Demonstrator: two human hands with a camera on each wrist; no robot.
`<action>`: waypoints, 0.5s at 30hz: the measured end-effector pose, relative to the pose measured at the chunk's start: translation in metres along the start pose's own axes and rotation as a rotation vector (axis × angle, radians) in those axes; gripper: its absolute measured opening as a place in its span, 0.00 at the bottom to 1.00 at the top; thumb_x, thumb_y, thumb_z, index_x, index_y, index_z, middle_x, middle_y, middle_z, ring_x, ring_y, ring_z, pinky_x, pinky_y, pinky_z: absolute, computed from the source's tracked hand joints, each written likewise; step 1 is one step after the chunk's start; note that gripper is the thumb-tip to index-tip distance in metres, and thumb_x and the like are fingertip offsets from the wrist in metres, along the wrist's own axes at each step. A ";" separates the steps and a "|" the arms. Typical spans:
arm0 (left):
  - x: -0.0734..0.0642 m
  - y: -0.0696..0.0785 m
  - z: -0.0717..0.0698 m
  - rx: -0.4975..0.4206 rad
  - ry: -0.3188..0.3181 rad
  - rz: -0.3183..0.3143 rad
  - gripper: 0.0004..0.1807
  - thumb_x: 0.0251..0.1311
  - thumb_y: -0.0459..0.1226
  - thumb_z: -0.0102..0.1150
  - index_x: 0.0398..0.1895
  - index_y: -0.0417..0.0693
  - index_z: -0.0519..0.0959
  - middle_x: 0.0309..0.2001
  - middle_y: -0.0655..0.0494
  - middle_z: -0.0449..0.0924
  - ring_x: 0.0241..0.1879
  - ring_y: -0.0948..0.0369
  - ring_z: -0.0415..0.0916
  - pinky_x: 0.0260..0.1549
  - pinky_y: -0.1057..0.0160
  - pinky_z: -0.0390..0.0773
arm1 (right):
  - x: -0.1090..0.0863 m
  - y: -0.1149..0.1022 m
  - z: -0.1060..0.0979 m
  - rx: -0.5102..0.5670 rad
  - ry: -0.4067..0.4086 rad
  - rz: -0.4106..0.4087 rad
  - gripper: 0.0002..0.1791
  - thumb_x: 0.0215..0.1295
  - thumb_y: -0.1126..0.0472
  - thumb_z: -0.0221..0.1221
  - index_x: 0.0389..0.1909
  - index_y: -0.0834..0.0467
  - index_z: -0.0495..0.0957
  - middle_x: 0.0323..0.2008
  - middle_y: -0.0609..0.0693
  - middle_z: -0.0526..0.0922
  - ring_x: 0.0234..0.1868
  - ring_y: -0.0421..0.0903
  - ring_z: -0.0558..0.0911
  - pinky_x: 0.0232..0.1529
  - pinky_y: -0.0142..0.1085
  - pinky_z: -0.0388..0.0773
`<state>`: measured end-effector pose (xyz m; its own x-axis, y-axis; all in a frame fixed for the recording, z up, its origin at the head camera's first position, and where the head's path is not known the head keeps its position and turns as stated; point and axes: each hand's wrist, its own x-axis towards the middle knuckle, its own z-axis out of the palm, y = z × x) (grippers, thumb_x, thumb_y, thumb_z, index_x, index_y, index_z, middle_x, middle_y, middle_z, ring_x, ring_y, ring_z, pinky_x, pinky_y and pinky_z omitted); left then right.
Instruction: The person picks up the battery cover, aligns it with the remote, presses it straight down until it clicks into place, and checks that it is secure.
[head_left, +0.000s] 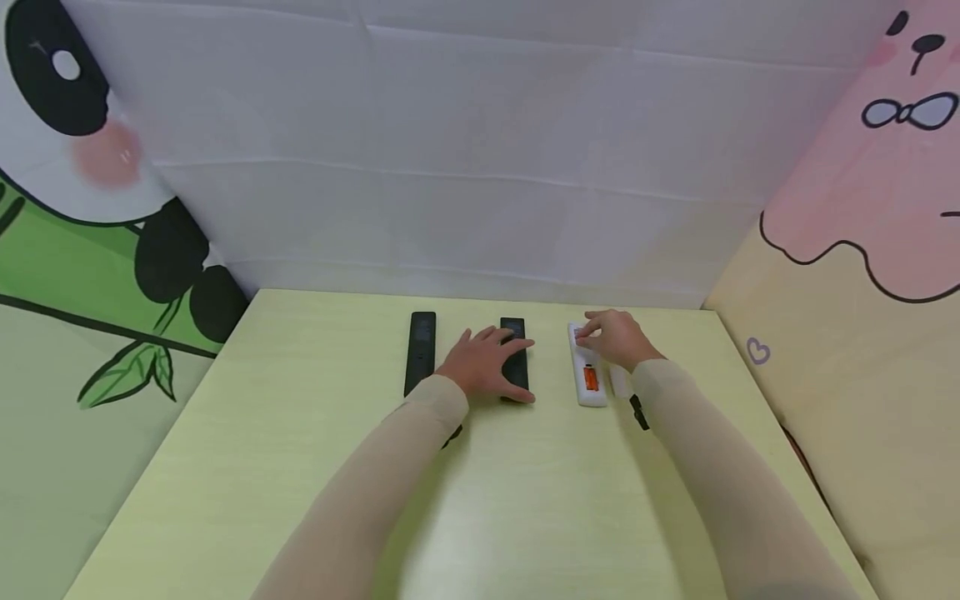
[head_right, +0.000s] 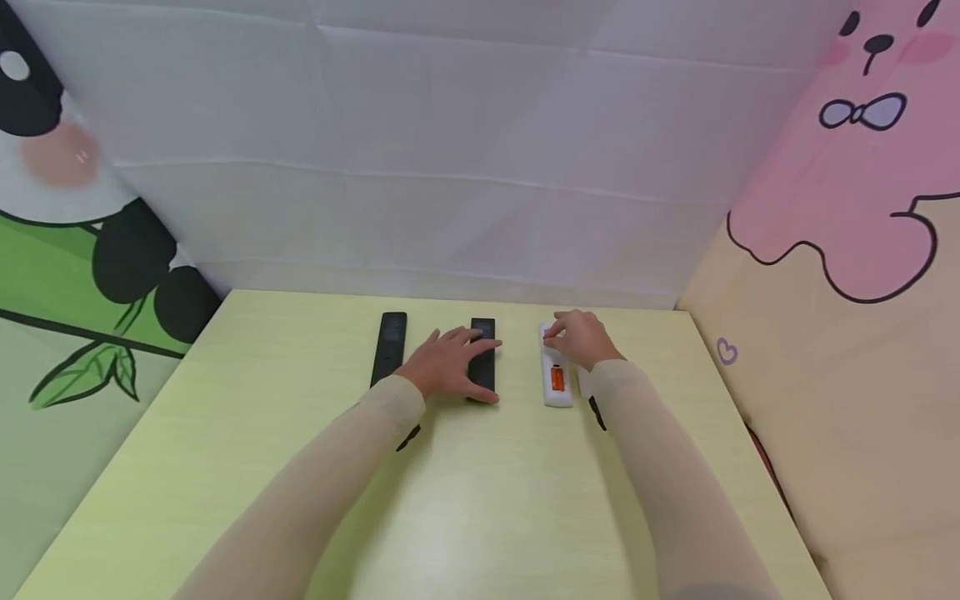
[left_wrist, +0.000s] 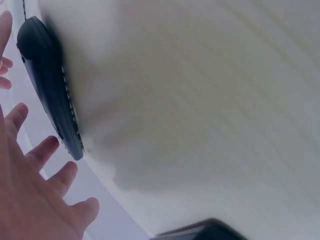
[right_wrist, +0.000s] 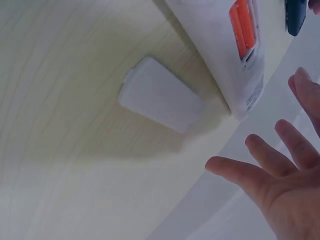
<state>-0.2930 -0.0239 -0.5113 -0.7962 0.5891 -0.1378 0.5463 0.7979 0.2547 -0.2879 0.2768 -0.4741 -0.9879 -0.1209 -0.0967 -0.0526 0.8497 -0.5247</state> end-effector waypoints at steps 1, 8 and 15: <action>0.001 0.001 0.000 -0.005 -0.004 0.000 0.62 0.61 0.81 0.74 0.96 0.80 0.62 0.97 0.54 0.60 0.98 0.43 0.55 0.96 0.25 0.51 | 0.000 0.002 0.000 -0.004 -0.001 0.001 0.12 0.84 0.61 0.72 0.59 0.61 0.97 0.87 0.66 0.76 0.91 0.75 0.70 0.91 0.68 0.71; 0.004 0.008 0.002 -0.005 -0.003 -0.002 0.61 0.61 0.81 0.74 0.96 0.81 0.62 0.97 0.55 0.60 0.98 0.43 0.54 0.96 0.25 0.50 | -0.002 0.009 -0.005 -0.060 -0.014 0.017 0.11 0.83 0.61 0.72 0.56 0.61 0.98 0.87 0.67 0.75 0.91 0.76 0.69 0.93 0.71 0.65; 0.009 0.018 0.007 0.005 0.004 0.017 0.60 0.62 0.80 0.74 0.96 0.81 0.63 0.97 0.56 0.61 0.98 0.44 0.54 0.96 0.26 0.51 | -0.006 0.024 -0.011 -0.115 -0.034 0.049 0.09 0.83 0.62 0.72 0.52 0.62 0.98 0.87 0.69 0.74 0.90 0.80 0.67 0.93 0.75 0.60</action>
<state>-0.2885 -0.0036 -0.5143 -0.7877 0.6022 -0.1301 0.5612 0.7884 0.2519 -0.2843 0.3035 -0.4771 -0.9844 -0.0936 -0.1489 -0.0229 0.9078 -0.4188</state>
